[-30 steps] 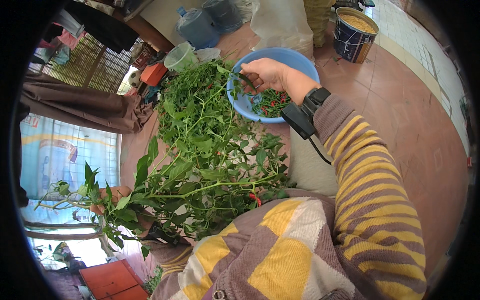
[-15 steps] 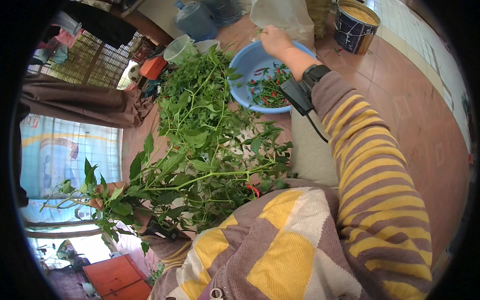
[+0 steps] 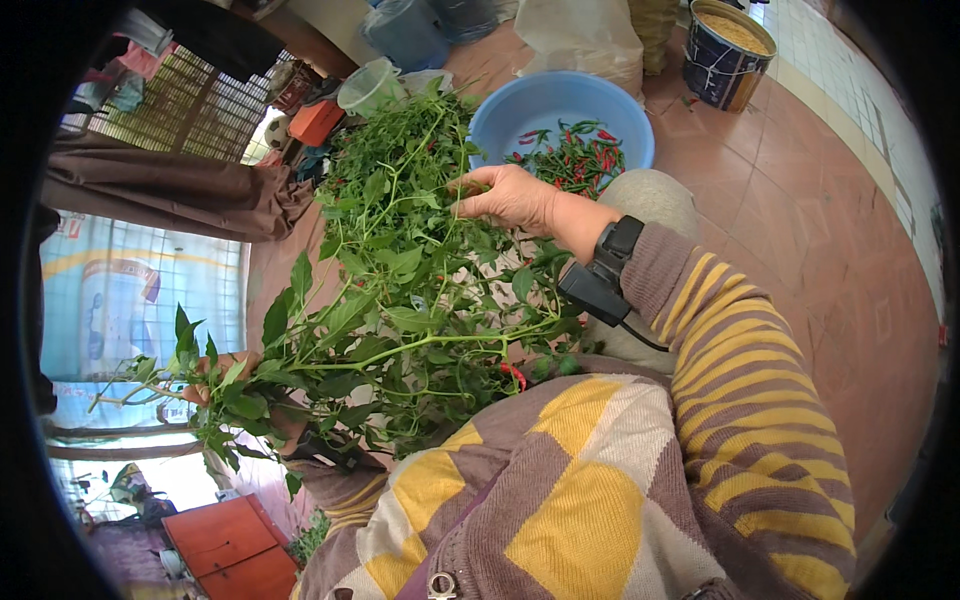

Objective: The person picks red and green chilies from leafy branches by hand and places them into a blue bowl. The person holds the branches with one hand and uses the other to pluck the chilies, occasionally dropping leaves and stems onto the floor.

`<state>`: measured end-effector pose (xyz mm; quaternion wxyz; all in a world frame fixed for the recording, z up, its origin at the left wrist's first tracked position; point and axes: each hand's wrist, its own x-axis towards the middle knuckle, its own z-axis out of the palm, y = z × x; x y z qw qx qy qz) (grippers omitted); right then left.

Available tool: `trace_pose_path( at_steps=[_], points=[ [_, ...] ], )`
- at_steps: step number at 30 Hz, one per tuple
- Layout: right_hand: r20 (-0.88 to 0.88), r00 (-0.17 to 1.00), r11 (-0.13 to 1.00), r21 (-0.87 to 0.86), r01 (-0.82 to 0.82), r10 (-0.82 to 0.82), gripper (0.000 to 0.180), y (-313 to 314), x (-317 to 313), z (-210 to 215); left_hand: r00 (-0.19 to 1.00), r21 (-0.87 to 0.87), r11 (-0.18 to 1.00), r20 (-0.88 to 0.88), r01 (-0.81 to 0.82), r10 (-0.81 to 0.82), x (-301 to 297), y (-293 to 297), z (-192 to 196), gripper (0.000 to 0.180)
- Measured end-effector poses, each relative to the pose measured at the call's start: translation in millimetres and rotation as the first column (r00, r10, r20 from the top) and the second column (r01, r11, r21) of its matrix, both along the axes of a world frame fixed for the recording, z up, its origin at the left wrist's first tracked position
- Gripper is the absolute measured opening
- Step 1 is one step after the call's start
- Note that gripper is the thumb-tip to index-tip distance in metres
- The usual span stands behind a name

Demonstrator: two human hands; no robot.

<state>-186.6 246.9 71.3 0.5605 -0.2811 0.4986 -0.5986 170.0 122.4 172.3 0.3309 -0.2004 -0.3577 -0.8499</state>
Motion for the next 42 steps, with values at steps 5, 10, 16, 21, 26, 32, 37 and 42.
trace_pose_path(
  at_steps=[5,10,16,21,26,32,37,42],
  points=[
    [0.002,0.996,0.992,0.093,0.083,-0.084,0.017,-7.1,-6.9,-18.0,0.999,-0.048,0.998,0.011,-0.039,0.04,7.2,-6.0,-0.3,0.041],
    [0.194,0.911,0.92,0.224,0.32,-0.364,0.01,-14.4,-64.6,-37.0,0.989,0.133,0.986,-0.098,-0.099,0.113,10.2,0.7,4.9,0.034],
    [-0.281,0.863,0.825,0.278,0.492,-0.42,0.02,-28.0,-145.2,-48.3,0.949,0.112,0.942,0.027,-0.316,0.315,21.0,2.8,2.1,0.023],
    [-0.952,0.294,0.79,0.119,0.601,-0.081,0.038,-36.5,-154.6,-18.6,0.954,0.201,0.938,-0.043,-0.281,0.295,27.9,-7.1,-8.9,0.04],
    [-0.613,0.775,0.962,-0.271,-0.024,-0.154,0.024,-18.5,-63.5,8.8,0.915,0.262,0.889,-0.049,-0.375,0.4,27.7,-10.1,-14.4,0.04],
    [-0.892,0.21,0.885,0.315,-0.344,0.4,0.031,-3.7,15.3,16.9,0.955,0.197,0.935,0.034,-0.295,0.294,23.3,-13.3,-9.4,0.04],
    [-0.63,0.646,0.873,0.111,-0.476,0.432,0.024,-6.1,35.7,-2.5,0.943,0.196,0.924,0.017,-0.328,0.331,14.4,-2.0,-3.2,0.037],
    [-0.874,0.436,0.977,0.186,-0.107,0.214,0.026,-18.3,11.3,-34.2,0.82,0.144,0.808,0.104,-0.572,0.562,-3.8,12.0,6.3,0.03]
  ],
)
